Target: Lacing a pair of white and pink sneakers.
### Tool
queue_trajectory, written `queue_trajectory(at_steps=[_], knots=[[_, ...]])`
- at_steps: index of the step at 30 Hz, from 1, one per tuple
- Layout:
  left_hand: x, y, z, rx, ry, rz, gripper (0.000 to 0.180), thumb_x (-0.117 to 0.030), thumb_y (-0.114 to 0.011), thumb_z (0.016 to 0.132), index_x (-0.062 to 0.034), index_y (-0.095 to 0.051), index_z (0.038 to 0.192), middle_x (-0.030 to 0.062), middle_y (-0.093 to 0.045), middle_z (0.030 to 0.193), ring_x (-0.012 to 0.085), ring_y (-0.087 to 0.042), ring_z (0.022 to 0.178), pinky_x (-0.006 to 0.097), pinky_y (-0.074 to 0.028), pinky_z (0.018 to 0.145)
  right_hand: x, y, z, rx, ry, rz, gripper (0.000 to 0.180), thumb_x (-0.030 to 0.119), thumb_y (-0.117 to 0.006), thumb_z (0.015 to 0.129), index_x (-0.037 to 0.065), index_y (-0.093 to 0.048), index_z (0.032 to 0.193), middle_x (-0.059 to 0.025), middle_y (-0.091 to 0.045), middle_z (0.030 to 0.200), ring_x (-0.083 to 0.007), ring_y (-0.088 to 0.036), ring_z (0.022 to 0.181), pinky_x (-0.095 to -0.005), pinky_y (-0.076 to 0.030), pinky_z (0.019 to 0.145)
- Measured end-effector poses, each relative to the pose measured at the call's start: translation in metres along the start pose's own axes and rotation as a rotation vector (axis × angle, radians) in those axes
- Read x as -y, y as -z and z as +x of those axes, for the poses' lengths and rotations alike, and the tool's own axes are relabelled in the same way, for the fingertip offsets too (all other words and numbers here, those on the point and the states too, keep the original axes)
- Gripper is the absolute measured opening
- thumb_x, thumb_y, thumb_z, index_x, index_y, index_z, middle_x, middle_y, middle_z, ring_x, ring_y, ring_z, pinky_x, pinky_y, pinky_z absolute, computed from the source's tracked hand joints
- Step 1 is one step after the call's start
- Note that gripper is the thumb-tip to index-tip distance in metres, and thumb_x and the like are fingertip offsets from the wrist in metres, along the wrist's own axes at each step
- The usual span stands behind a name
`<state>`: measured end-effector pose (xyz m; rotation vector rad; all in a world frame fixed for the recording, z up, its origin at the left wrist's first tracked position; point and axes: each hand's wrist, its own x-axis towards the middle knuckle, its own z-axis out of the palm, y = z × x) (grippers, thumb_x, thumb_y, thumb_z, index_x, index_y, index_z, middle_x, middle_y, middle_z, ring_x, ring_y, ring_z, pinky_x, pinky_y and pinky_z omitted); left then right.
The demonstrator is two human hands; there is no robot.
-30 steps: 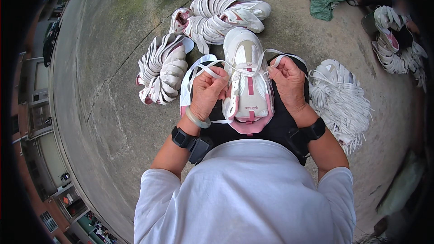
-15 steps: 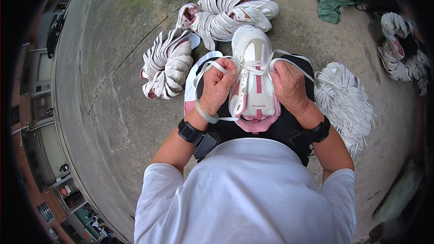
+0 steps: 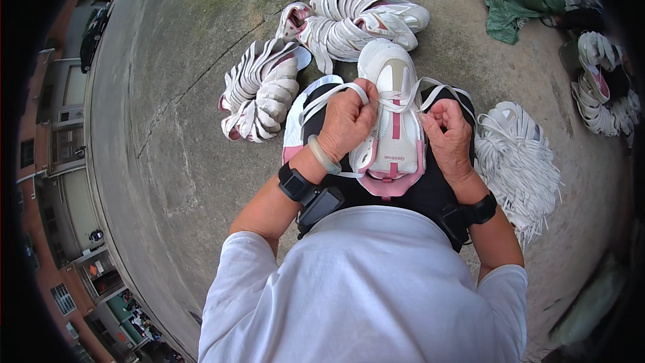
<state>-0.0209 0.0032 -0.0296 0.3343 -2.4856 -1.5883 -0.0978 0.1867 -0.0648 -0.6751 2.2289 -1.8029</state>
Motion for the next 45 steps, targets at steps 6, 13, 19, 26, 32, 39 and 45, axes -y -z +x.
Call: queue_trajectory(at_steps=[6, 13, 19, 26, 32, 39, 45], knots=[[0.005, 0.0, 0.014, 0.121, 0.168, 0.077, 0.011, -0.008, -0.061, 0.078, -0.0049, -0.051, 0.079, 0.001, -0.05, 0.062, 0.0064, -0.046, 0.055, 0.022, -0.038, 0.049, 0.002, 0.001, 0.0, 0.015, 0.056, -0.061, 0.012, 0.005, -0.063, 0.079, 0.002, -0.052, 0.082, -0.0027, -0.054, 0.066, -0.0089, -0.051, 0.057, -0.0232, -0.044, 0.055], [-0.022, 0.01, -0.022, -0.009, -0.005, 0.389, 0.04, -0.032, -0.076, 0.069, -0.0033, -0.05, 0.08, 0.005, -0.053, 0.065, 0.0162, -0.052, 0.056, 0.028, -0.041, 0.05, 0.02, 0.008, 0.0, 0.02, 0.019, 0.032, 0.007, 0.002, -0.062, 0.078, 0.001, -0.056, 0.079, -0.0018, -0.055, 0.067, -0.0066, -0.049, 0.057, -0.0216, -0.042, 0.052], [-0.018, 0.007, -0.02, 0.009, -0.192, 0.493, 0.045, -0.023, -0.069, 0.067, -0.0009, -0.055, 0.103, 0.0159, -0.058, 0.078, 0.032, -0.058, 0.07, 0.038, -0.047, 0.065, 0.042, -0.024, 0.008, 0.164, 0.357, -0.404, 0.008, 0.008, -0.061, 0.07, 0.006, -0.059, 0.077, -0.0086, -0.054, 0.071, -0.0298, -0.056, 0.066, -0.0403, -0.042, 0.058], [-0.015, 0.014, -0.018, 0.092, -0.013, 0.349, 0.033, -0.014, -0.058, 0.07, 0.0039, -0.057, 0.097, 0.017, -0.06, 0.074, 0.0291, -0.059, 0.064, 0.034, -0.047, 0.06, 0.045, -0.04, 0.01, 0.21, 0.394, -0.653, 0.012, 0.014, -0.066, 0.069, 0.008, -0.055, 0.072, -0.0072, -0.051, 0.071, -0.0268, -0.057, 0.07, -0.039, -0.038, 0.06], [0.0, 0.018, -0.016, 0.124, -0.08, 0.213, 0.03, -0.009, -0.052, 0.073, 0.0056, -0.057, 0.099, 0.0173, -0.061, 0.076, 0.0219, -0.061, 0.066, 0.031, -0.047, 0.062, 0.036, -0.048, 0.013, 0.159, 0.418, -0.663, 0.011, 0.014, -0.064, 0.07, 0.009, -0.054, 0.071, -0.006, -0.051, 0.068, -0.0244, -0.057, 0.068, -0.0383, -0.037, 0.06], [-0.01, -0.005, -0.022, -0.008, -0.198, 0.471, 0.027, -0.009, -0.052, 0.074, -0.0007, -0.057, 0.099, 0.0175, -0.057, 0.072, 0.0357, -0.056, 0.066, 0.042, -0.045, 0.059, 0.049, -0.04, 0.01, 0.12, 0.739, -0.79, 0.008, 0.009, -0.057, 0.067, 0.011, -0.05, 0.065, -0.0057, -0.047, 0.063, -0.0218, -0.052, 0.058, -0.0346, -0.032, 0.058], [-0.01, -0.009, -0.03, -0.083, -0.187, 0.586, 0.028, -0.01, -0.053, 0.074, -0.0016, -0.055, 0.101, 0.0166, -0.054, 0.072, 0.036, -0.055, 0.065, 0.044, -0.044, 0.058, 0.029, 0.068, -0.052, -0.08, 0.332, -0.875, 0.01, 0.009, -0.061, 0.075, 0.008, -0.053, 0.069, -0.0074, -0.049, 0.064, -0.0267, -0.049, 0.06, -0.0363, -0.034, 0.058]])
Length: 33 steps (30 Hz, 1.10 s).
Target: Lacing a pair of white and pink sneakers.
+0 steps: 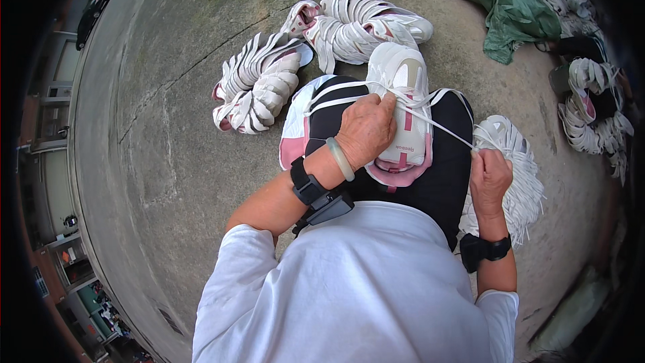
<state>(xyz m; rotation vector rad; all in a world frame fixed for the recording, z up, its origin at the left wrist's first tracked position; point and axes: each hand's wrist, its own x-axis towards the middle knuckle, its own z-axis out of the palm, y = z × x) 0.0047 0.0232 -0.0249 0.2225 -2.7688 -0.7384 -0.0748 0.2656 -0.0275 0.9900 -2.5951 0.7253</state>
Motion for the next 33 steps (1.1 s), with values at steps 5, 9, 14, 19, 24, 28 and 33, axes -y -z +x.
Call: queue_trajectory(at_steps=[5, 9, 14, 19, 24, 28, 33], knots=[[0.002, -0.001, 0.0, 0.013, 0.003, 0.016, 0.029, -0.01, -0.053, 0.073, -0.0001, -0.055, 0.101, 0.0158, -0.055, 0.073, 0.034, -0.055, 0.069, 0.043, -0.045, 0.061, -0.234, 0.081, -0.192, 0.192, -0.935, -0.714, 0.022, 0.024, -0.061, 0.075, 0.002, -0.06, 0.073, -0.0179, -0.061, 0.071, -0.0353, -0.058, 0.065, -0.0423, -0.044, 0.058], [-0.003, -0.003, 0.0, -0.058, -0.04, 0.012, 0.029, -0.011, -0.054, 0.075, -0.0004, -0.055, 0.102, 0.0156, -0.055, 0.073, 0.0341, -0.055, 0.068, 0.042, -0.045, 0.06, -0.242, 0.09, -0.22, 0.322, -0.883, -0.573, 0.022, 0.024, -0.062, 0.073, 0.002, -0.061, 0.074, -0.0177, -0.061, 0.07, -0.0351, -0.059, 0.067, -0.0429, -0.045, 0.06], [0.007, 0.006, 0.003, -0.047, 0.113, -0.176, 0.02, -0.012, -0.058, 0.079, -0.0014, -0.053, 0.095, 0.0139, -0.058, 0.074, 0.0249, -0.059, 0.066, 0.033, -0.046, 0.058, -0.106, 0.022, -0.088, 0.421, -0.518, -0.151, 0.019, 0.02, -0.062, 0.074, 0.004, -0.062, 0.086, -0.0147, -0.059, 0.074, -0.0329, -0.058, 0.069, -0.0401, -0.044, 0.062], [0.029, -0.007, 0.027, -0.134, 0.323, -0.635, 0.021, -0.003, -0.059, 0.079, -0.0026, -0.048, 0.096, 0.0042, -0.059, 0.075, 0.01, -0.056, 0.069, 0.022, -0.045, 0.06, -0.003, -0.009, -0.001, 0.091, -0.077, 0.36, 0.015, 0.003, -0.059, 0.075, 0.001, -0.058, 0.09, -0.0133, -0.058, 0.088, -0.0314, -0.055, 0.082, -0.0371, -0.044, 0.073], [0.025, 0.003, 0.042, -0.113, 0.35, -1.175, 0.029, 0.005, -0.054, 0.076, 0.0, -0.05, 0.104, 0.0027, -0.059, 0.076, 0.0098, -0.057, 0.07, 0.023, -0.047, 0.064, 0.03, -0.041, 0.026, 0.036, 0.098, 0.325, 0.024, 0.009, -0.061, 0.074, 0.002, -0.057, 0.097, -0.0124, -0.059, 0.09, -0.0292, -0.056, 0.083, -0.0387, -0.041, 0.075], [0.01, 0.035, 0.038, 0.241, 0.294, -1.261, 0.032, 0.006, -0.05, 0.074, 0.0001, -0.055, 0.105, 0.0012, -0.059, 0.074, 0.0074, -0.056, 0.067, 0.02, -0.045, 0.062, 0.036, -0.045, 0.033, 0.111, 0.041, 0.346, 0.023, 0.014, -0.061, 0.076, 0.004, -0.056, 0.097, -0.008, -0.058, 0.079, -0.0265, -0.056, 0.073, -0.0374, -0.038, 0.071], [0.015, 0.041, 0.042, 0.458, 0.287, -0.714, 0.02, 0.001, -0.054, 0.075, -0.0008, -0.06, 0.094, -0.0018, -0.057, 0.069, 0.0034, -0.049, 0.061, 0.021, -0.04, 0.055, 0.041, -0.043, 0.04, 0.151, 0.019, 0.416, 0.02, 0.015, -0.062, 0.077, 0.005, -0.056, 0.093, -0.0064, -0.056, 0.072, -0.0256, -0.055, 0.065, -0.0364, -0.038, 0.067]])
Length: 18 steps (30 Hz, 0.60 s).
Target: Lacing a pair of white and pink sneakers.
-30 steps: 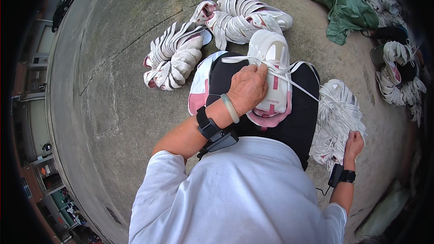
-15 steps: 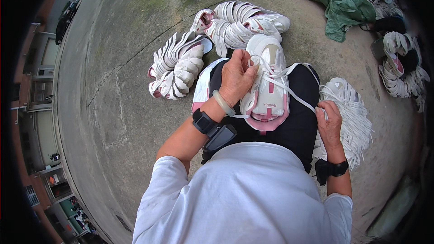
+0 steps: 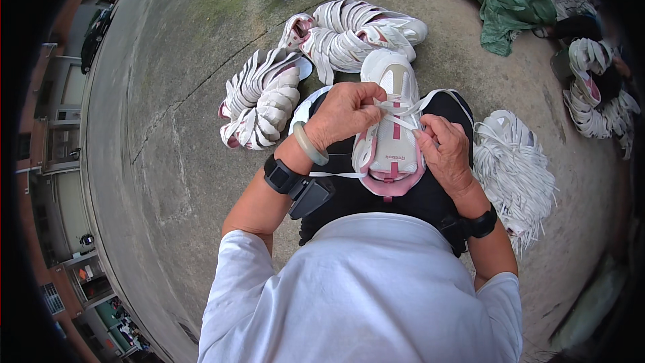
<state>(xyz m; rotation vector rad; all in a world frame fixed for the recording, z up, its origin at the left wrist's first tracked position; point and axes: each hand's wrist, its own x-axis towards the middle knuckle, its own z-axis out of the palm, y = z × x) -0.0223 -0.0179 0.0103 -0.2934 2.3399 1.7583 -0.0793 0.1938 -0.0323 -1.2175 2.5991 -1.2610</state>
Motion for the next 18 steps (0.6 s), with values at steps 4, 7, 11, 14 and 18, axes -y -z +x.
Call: queue_trajectory(at_steps=[4, 7, 11, 14, 18], knots=[[-0.006, -0.004, 0.008, -0.007, -0.062, 0.495, 0.012, -0.012, -0.061, 0.08, -0.001, -0.063, 0.083, -0.0041, -0.055, 0.066, 0.0052, -0.047, 0.058, 0.023, -0.039, 0.052, 0.003, -0.003, 0.004, 0.01, -0.024, 0.073, 0.017, 0.012, -0.063, 0.076, 0.004, -0.056, 0.089, -0.0091, -0.056, 0.073, -0.0284, -0.056, 0.065, -0.0381, -0.042, 0.06], [0.013, 0.0, 0.012, 0.007, -0.026, 0.344, 0.02, -0.021, -0.061, 0.084, -0.0013, -0.064, 0.084, -0.0043, -0.056, 0.068, 0.0064, -0.047, 0.06, 0.024, -0.04, 0.056, 0.008, -0.001, 0.006, 0.006, -0.025, 0.12, 0.015, 0.01, -0.063, 0.076, 0.003, -0.056, 0.087, -0.0108, -0.055, 0.073, -0.0305, -0.057, 0.066, -0.0393, -0.044, 0.057], [0.014, 0.003, 0.006, 0.026, -0.054, -0.357, 0.028, -0.028, -0.057, 0.087, -0.0025, -0.064, 0.095, -0.0029, -0.059, 0.083, 0.0057, -0.047, 0.072, 0.021, -0.038, 0.068, 0.011, 0.002, 0.003, 0.018, -0.017, 0.057, 0.012, 0.008, -0.062, 0.076, 0.004, -0.055, 0.084, -0.0115, -0.052, 0.07, -0.031, -0.057, 0.065, -0.0387, -0.044, 0.055], [0.021, 0.008, 0.008, -0.038, -0.068, -0.552, 0.03, -0.028, -0.057, 0.087, -0.0033, -0.063, 0.101, -0.002, -0.058, 0.09, 0.005, -0.046, 0.08, 0.02, -0.035, 0.075, 0.017, 0.01, 0.0, -0.017, 0.082, -0.108, 0.01, 0.007, -0.062, 0.076, 0.005, -0.054, 0.082, -0.0107, -0.048, 0.068, -0.0297, -0.055, 0.063, -0.0379, -0.043, 0.053], [0.021, -0.012, 0.006, -0.13, -0.046, -0.549, 0.027, -0.025, -0.053, 0.087, -0.0023, -0.063, 0.099, -0.0003, -0.058, 0.088, 0.0085, -0.048, 0.086, 0.023, -0.035, 0.082, 0.016, 0.045, -0.02, -0.154, 0.176, -0.272, 0.011, 0.003, -0.062, 0.074, 0.006, -0.053, 0.08, -0.008, -0.044, 0.065, -0.0266, -0.05, 0.057, -0.0359, -0.041, 0.051]])
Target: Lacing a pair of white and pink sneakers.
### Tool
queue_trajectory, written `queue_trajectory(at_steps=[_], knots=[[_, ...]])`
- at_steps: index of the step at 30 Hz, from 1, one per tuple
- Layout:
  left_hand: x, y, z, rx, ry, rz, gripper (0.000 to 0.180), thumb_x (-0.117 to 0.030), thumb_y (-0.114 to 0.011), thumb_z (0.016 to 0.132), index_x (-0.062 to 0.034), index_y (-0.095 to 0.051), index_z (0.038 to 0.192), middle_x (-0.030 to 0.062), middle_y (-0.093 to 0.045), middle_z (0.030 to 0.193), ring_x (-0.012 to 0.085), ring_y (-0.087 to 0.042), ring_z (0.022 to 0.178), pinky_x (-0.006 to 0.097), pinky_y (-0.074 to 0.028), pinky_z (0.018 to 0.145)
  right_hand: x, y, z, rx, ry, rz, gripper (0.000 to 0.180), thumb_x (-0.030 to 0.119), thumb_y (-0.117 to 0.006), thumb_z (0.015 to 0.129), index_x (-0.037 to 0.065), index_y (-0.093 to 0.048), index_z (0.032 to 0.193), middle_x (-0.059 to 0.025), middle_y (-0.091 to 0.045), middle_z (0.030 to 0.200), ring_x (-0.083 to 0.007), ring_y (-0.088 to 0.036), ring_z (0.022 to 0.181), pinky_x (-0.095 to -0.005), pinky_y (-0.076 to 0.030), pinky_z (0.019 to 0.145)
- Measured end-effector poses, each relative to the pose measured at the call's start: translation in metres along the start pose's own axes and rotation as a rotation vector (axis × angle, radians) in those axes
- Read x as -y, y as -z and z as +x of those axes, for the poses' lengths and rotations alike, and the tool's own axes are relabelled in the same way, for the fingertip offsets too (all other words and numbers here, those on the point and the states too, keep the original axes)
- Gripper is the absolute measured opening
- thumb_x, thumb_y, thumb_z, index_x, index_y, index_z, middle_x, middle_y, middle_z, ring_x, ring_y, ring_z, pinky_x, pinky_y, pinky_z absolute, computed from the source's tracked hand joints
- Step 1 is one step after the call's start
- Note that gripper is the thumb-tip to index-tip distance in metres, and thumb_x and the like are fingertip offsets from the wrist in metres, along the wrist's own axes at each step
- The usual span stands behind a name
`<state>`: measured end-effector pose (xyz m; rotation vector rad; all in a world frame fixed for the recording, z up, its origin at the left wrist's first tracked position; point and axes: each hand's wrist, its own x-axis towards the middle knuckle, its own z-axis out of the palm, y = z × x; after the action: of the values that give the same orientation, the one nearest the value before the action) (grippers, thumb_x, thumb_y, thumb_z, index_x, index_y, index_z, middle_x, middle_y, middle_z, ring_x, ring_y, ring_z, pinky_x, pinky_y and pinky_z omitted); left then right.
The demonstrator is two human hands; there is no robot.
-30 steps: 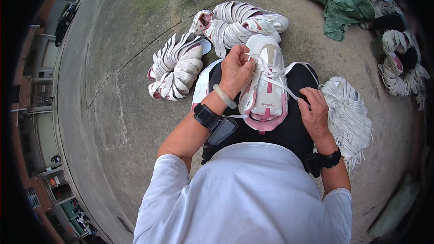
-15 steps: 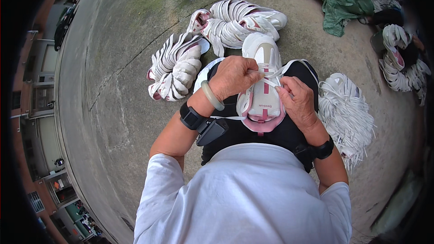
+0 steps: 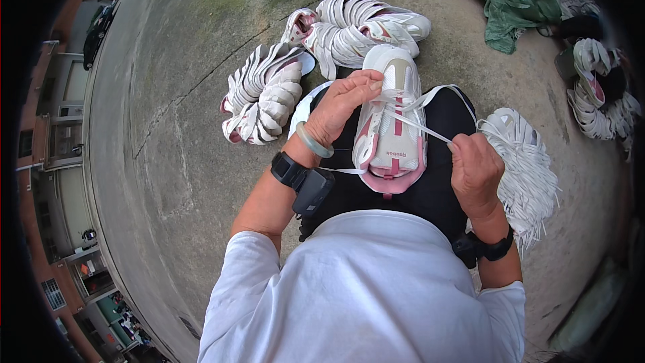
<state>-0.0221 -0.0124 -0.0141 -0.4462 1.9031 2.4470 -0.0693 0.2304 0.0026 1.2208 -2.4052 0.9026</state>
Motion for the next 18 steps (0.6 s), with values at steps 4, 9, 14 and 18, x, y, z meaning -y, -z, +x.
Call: queue_trajectory(at_steps=[4, 9, 14, 18], knots=[[0.013, 0.006, -0.002, 0.014, -0.13, 0.293, 0.02, -0.018, -0.052, 0.086, -0.0019, -0.062, 0.092, 0.0003, -0.056, 0.09, 0.0089, -0.049, 0.089, 0.023, -0.034, 0.086, -0.027, 0.048, -0.041, -0.03, -0.026, -0.14, 0.007, 0.002, -0.059, 0.079, 0.002, -0.054, 0.084, -0.0112, -0.049, 0.067, -0.0288, -0.05, 0.057, -0.0372, -0.04, 0.05], [0.016, -0.006, -0.01, -0.169, -0.068, 0.307, 0.011, -0.01, -0.056, 0.08, -0.0026, -0.062, 0.084, 0.0054, -0.055, 0.098, 0.0145, -0.051, 0.093, 0.029, -0.039, 0.083, -0.031, 0.021, -0.057, 0.158, -0.282, 0.327, 0.014, 0.008, -0.062, 0.079, 0.001, -0.052, 0.086, -0.0097, -0.048, 0.072, -0.0218, -0.048, 0.056, -0.0322, -0.039, 0.05], [0.007, -0.032, -0.019, -0.124, -0.662, 0.918, 0.012, -0.01, -0.06, 0.072, -0.0042, -0.064, 0.082, 0.0155, -0.057, 0.103, 0.0312, -0.052, 0.094, 0.038, -0.041, 0.079, -0.006, -0.024, -0.004, 0.254, -0.432, 0.637, 0.054, 0.02, -0.073, 0.069, 0.0, -0.043, 0.11, -0.011, -0.051, 0.095, -0.0146, -0.055, 0.062, -0.0266, -0.046, 0.058], [0.014, -0.045, -0.011, -0.144, -0.705, 1.095, 0.011, -0.011, -0.063, 0.068, -0.0043, -0.066, 0.077, 0.0138, -0.058, 0.106, 0.0335, -0.052, 0.095, 0.043, -0.04, 0.08, 0.01, -0.046, 0.027, 0.265, -0.206, 0.246, 0.063, 0.018, -0.069, 0.065, 0.0, -0.04, 0.118, -0.0179, -0.052, 0.101, -0.0305, -0.059, 0.078, -0.0371, -0.049, 0.069]])
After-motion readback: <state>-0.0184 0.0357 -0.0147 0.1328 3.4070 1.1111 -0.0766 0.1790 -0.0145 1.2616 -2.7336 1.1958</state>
